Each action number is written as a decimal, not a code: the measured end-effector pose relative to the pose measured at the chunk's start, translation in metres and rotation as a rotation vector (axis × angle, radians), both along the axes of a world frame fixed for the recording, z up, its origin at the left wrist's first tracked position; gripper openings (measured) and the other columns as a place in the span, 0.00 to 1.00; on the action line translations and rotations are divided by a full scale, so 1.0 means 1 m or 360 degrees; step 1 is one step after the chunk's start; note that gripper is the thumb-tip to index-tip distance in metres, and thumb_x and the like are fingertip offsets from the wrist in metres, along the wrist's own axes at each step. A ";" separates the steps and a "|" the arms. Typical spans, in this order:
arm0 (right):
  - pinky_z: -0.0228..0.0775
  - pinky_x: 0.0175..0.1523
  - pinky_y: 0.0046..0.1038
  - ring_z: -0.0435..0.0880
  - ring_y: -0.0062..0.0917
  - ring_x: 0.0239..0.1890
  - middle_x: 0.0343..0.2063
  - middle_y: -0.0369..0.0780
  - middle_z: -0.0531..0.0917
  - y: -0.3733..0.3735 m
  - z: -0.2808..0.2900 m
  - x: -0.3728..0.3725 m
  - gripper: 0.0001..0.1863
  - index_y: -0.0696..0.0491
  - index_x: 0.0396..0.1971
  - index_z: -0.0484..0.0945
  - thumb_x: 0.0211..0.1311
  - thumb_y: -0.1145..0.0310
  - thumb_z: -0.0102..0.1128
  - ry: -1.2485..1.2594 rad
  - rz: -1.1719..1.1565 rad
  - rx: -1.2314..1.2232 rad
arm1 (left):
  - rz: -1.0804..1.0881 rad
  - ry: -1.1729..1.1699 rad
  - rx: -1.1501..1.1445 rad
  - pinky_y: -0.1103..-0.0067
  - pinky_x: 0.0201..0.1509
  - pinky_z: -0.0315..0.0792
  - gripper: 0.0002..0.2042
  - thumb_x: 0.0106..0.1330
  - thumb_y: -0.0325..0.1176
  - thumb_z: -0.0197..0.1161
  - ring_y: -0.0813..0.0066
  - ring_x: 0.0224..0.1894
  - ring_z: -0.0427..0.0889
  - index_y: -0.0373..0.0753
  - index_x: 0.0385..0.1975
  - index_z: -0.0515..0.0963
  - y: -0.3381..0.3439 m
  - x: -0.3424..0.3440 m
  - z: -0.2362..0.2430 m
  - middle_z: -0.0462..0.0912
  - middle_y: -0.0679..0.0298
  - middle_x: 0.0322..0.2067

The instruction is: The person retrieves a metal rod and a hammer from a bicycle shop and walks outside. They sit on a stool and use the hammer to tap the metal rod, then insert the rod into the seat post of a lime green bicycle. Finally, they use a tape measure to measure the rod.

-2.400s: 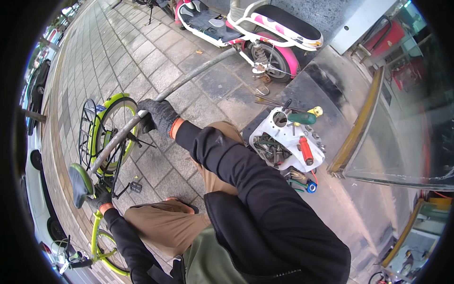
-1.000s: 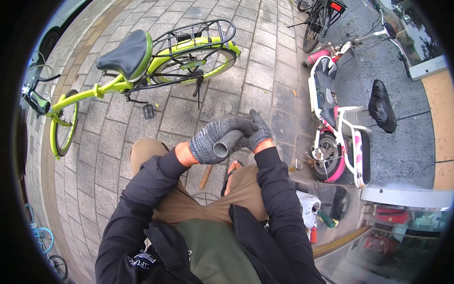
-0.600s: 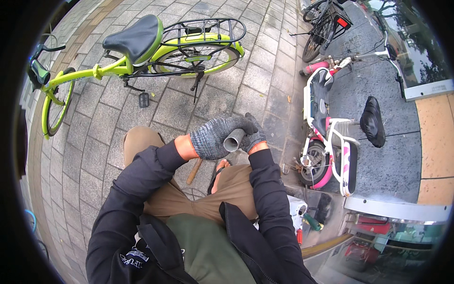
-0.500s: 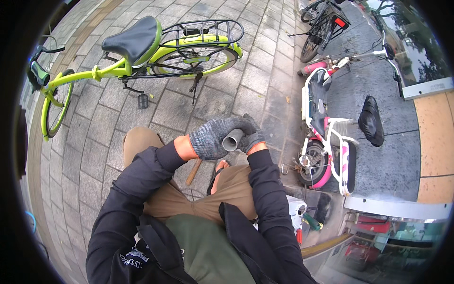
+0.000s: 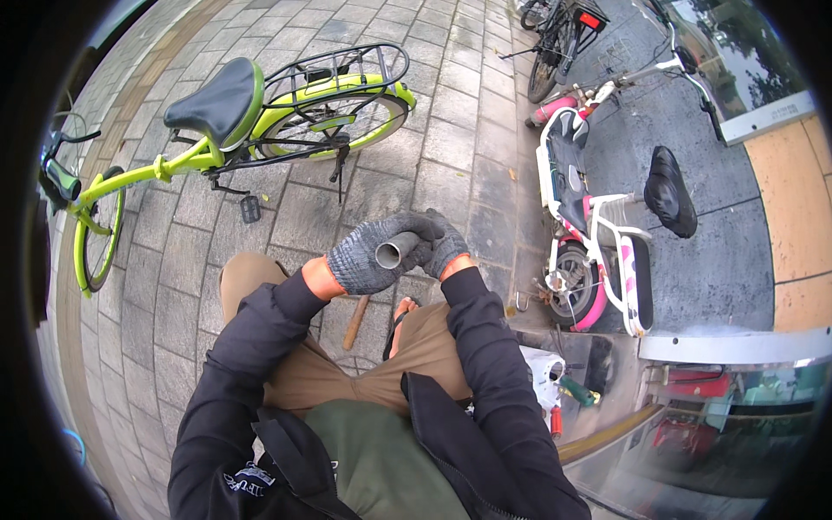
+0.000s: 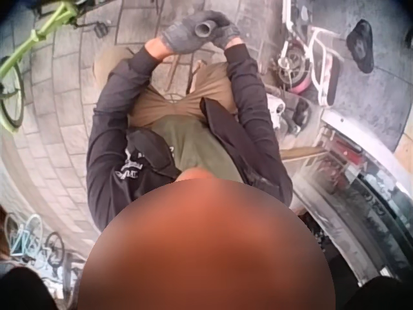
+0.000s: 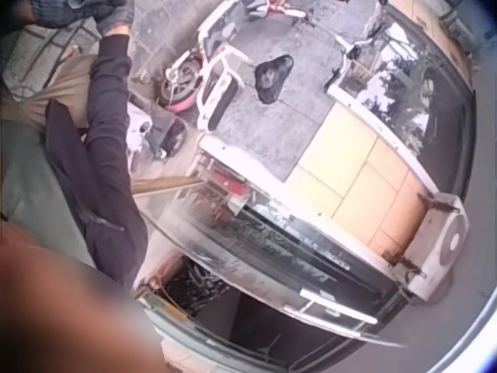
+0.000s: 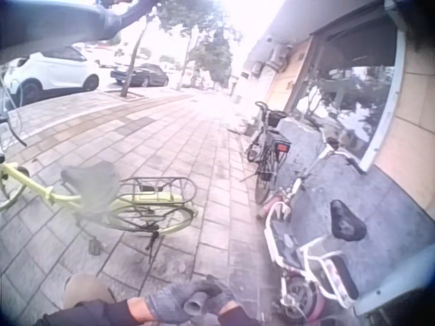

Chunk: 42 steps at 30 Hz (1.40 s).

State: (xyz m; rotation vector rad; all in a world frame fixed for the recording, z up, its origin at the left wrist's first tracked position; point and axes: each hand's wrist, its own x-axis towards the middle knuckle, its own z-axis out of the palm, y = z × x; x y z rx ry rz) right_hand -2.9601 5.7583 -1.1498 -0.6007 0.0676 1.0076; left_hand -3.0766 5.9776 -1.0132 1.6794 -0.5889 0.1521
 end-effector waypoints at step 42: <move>0.77 0.54 0.43 0.86 0.47 0.48 0.39 0.52 0.87 -0.248 -0.112 -0.521 0.16 0.52 0.50 0.82 0.67 0.60 0.62 -0.0280 -0.1131 -0.3186 | 0.0616 0.0567 -0.0565 0.70 0.43 0.78 0.16 0.76 0.41 0.61 0.75 0.23 0.71 0.43 0.25 0.73 0.049 0.055 -0.118 0.72 0.69 0.20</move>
